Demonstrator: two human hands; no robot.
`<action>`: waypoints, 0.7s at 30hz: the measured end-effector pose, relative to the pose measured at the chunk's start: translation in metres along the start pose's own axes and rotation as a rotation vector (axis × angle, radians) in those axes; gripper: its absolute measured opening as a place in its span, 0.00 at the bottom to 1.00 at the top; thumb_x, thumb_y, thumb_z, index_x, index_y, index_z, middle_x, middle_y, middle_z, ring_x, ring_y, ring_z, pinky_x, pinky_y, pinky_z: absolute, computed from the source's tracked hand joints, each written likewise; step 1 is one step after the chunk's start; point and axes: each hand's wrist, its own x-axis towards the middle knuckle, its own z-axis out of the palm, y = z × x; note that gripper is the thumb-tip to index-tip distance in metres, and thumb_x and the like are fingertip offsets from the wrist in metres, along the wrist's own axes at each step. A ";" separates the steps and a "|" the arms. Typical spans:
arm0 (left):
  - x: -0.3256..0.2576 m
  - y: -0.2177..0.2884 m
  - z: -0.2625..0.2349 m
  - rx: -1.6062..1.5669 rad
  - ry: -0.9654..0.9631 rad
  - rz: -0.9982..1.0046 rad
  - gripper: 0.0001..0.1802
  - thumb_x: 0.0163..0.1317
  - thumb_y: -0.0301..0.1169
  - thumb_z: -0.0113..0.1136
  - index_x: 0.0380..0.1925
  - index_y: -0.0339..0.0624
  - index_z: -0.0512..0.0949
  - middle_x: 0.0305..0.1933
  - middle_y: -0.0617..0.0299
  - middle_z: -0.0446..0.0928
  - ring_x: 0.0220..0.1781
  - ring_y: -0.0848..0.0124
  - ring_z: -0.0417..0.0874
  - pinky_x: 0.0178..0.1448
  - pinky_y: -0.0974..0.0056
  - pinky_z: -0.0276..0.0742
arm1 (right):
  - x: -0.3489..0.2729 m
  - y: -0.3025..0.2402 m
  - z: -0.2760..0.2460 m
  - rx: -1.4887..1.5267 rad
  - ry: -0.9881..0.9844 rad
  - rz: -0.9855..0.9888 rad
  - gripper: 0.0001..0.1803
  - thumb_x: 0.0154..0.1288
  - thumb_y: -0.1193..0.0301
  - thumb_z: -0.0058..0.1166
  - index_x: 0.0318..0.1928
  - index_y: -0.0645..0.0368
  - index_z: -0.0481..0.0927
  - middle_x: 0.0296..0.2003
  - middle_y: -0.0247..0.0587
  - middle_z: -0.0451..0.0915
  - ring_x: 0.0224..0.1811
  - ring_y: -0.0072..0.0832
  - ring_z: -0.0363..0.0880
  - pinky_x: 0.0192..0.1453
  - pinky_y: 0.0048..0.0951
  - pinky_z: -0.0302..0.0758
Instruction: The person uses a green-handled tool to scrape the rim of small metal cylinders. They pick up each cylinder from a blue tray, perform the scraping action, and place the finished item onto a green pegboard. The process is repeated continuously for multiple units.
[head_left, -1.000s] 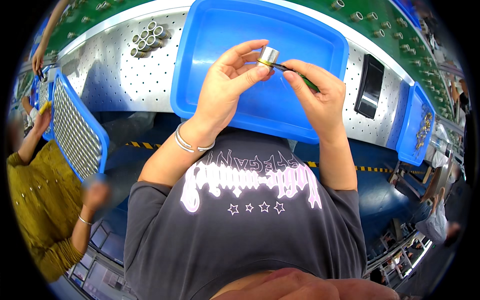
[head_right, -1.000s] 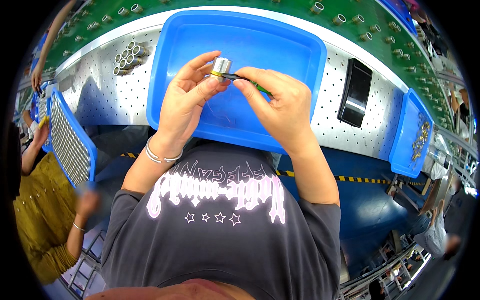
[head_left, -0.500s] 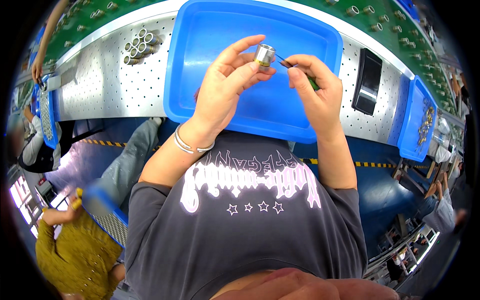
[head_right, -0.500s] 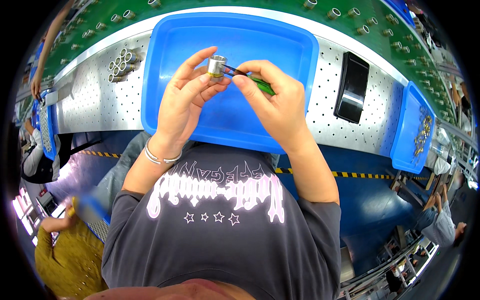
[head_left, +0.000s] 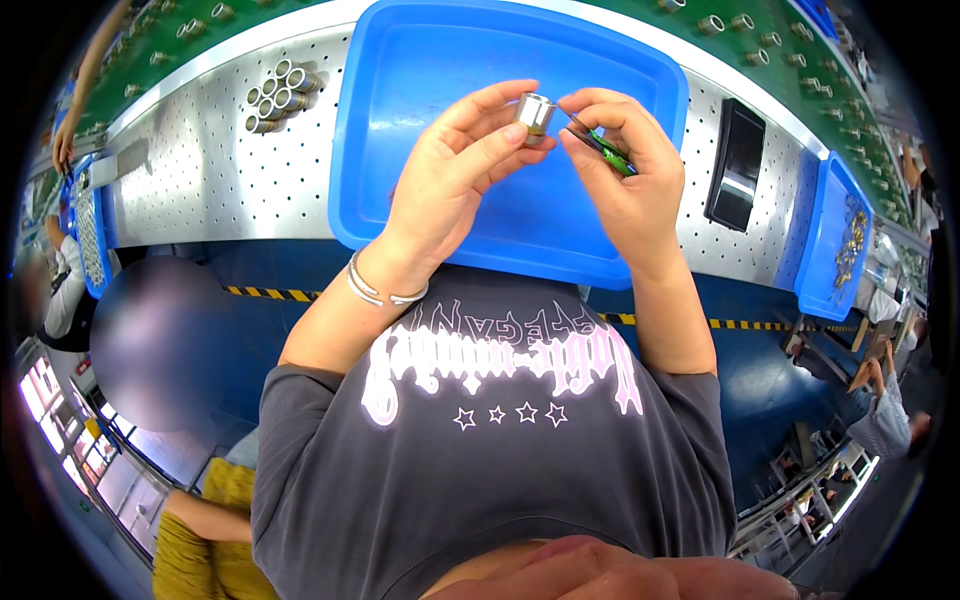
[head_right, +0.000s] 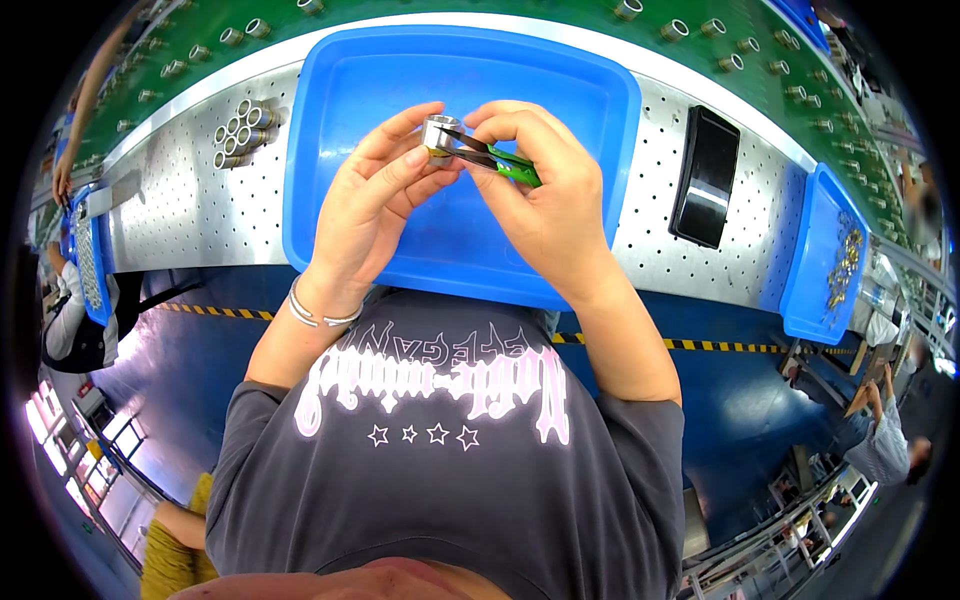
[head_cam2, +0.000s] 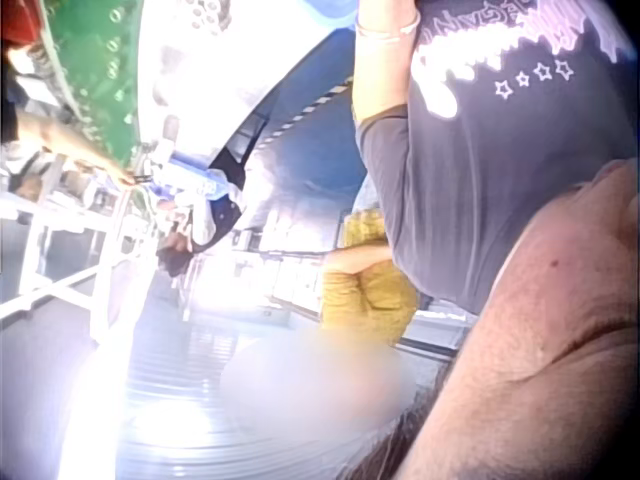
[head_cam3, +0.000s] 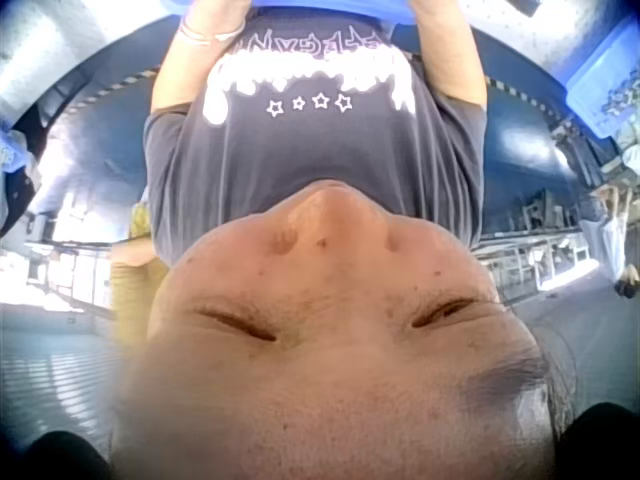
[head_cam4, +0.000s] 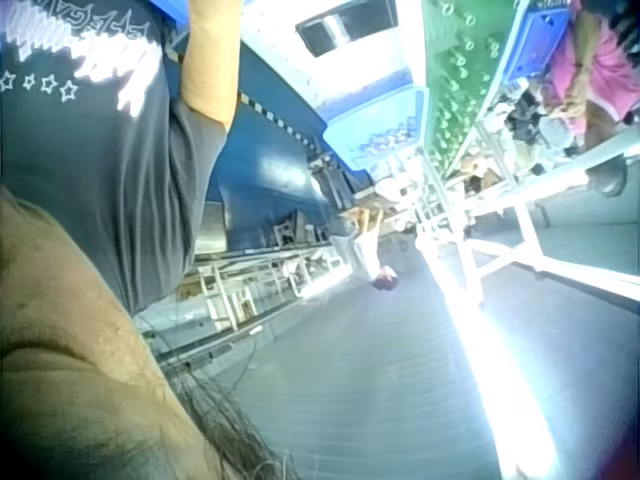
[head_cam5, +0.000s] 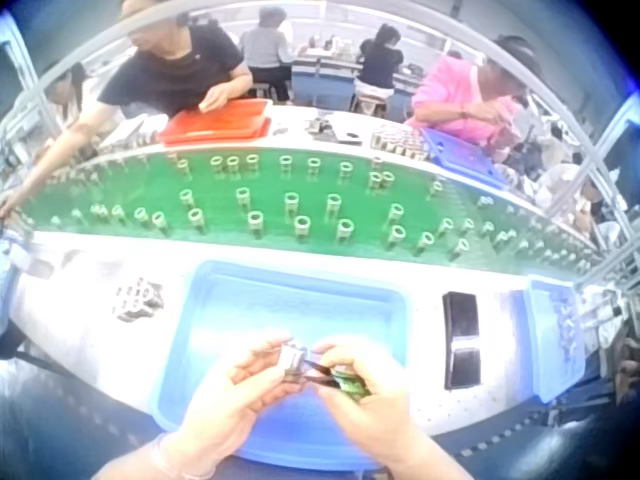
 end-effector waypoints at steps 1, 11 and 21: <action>0.000 0.000 -0.002 0.005 -0.007 -0.010 0.23 0.63 0.29 0.54 0.57 0.37 0.65 0.48 0.54 0.75 0.48 0.67 0.78 0.55 0.65 0.74 | 0.000 -0.001 0.001 0.015 -0.009 0.030 0.09 0.50 0.83 0.58 0.34 0.62 0.75 0.35 0.39 0.80 0.28 0.25 0.76 0.30 0.22 0.71; -0.006 0.008 -0.007 0.016 -0.004 -0.018 0.25 0.61 0.27 0.55 0.58 0.35 0.64 0.50 0.52 0.74 0.47 0.67 0.79 0.54 0.66 0.74 | 0.003 -0.003 0.012 0.119 0.029 0.065 0.06 0.57 0.80 0.57 0.34 0.62 0.74 0.36 0.39 0.82 0.26 0.15 0.74 0.27 0.17 0.70; -0.011 0.007 -0.016 0.167 -0.023 0.062 0.23 0.62 0.22 0.51 0.59 0.34 0.65 0.47 0.52 0.76 0.43 0.69 0.80 0.49 0.68 0.76 | 0.003 -0.014 0.021 -0.031 -0.014 -0.047 0.10 0.52 0.82 0.57 0.35 0.61 0.75 0.35 0.40 0.82 0.29 0.24 0.80 0.30 0.20 0.74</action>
